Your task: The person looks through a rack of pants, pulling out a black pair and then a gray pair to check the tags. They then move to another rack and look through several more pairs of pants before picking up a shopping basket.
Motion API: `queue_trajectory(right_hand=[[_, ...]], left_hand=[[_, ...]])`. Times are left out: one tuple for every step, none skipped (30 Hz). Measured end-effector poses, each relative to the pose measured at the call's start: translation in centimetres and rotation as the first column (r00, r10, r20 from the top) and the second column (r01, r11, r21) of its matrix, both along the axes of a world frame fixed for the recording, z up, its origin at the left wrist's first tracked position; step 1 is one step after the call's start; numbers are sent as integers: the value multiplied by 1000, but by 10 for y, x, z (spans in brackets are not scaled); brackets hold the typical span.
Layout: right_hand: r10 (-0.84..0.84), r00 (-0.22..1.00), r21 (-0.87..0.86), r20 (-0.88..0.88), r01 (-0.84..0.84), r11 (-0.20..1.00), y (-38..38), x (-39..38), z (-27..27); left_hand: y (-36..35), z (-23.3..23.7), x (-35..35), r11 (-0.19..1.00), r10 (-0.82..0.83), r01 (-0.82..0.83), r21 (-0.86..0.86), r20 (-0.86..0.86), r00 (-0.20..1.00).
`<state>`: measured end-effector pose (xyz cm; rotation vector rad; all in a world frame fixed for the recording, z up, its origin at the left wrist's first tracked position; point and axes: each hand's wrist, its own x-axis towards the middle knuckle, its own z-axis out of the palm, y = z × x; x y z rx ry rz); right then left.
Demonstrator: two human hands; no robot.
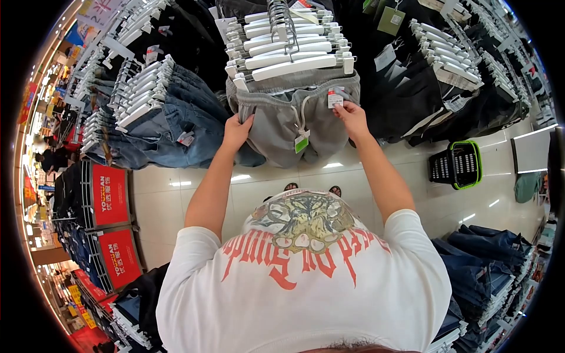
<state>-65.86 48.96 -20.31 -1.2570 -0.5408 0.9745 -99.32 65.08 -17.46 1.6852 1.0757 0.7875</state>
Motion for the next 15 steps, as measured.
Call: queue_trajectory(right_hand=[[-9,1000,1,-8,9,1000,-1,0,-2],[-16,1000,5,-13,16,1000,0,1,-2],[-97,985,4,145,97,995,-3,3,-3],[-175,939,19,296,177,984,-11,6,-6],[-248,863,54,440,251,967,-14,14,-7],[-269,745,30,611,318,948,-17,26,3],[-345,602,181,720,317,931,-14,31,24],[-417,445,314,793,288,905,-10,36,41],[-226,623,201,749,111,973,-3,47,46],[-17,746,121,666,-86,989,2,60,51],[241,879,-28,412,-252,967,-1,63,60],[330,803,-139,497,-302,943,1,79,45],[388,739,-220,550,-320,921,-2,86,35],[448,669,-302,593,-330,894,-7,90,26],[518,611,-453,598,-275,848,-13,90,19]], left_hand=[[0,-1,-1,1000,-1,2,-16,8,1000],[0,-1,-1,1000,0,0,-30,20,1000],[1,1,-2,1000,-11,11,-16,-14,1000],[0,6,-5,1000,-20,20,-3,-49,999],[3,12,-6,999,-27,28,15,-81,996],[11,22,-5,997,-75,75,-7,-25,997],[17,31,-3,991,-124,125,-43,25,992],[18,37,-4,980,-172,178,-89,74,982],[19,47,-2,963,-224,235,-134,94,970],[24,58,3,942,-275,293,-166,121,954],[28,61,4,930,-274,279,-240,55,960],[27,58,2,927,-300,290,-237,-7,954],[28,52,0,927,-322,299,-228,-70,944],[27,45,-2,925,-342,308,-222,-132,931],[21,36,-5,940,-293,264,-216,-116,949]])
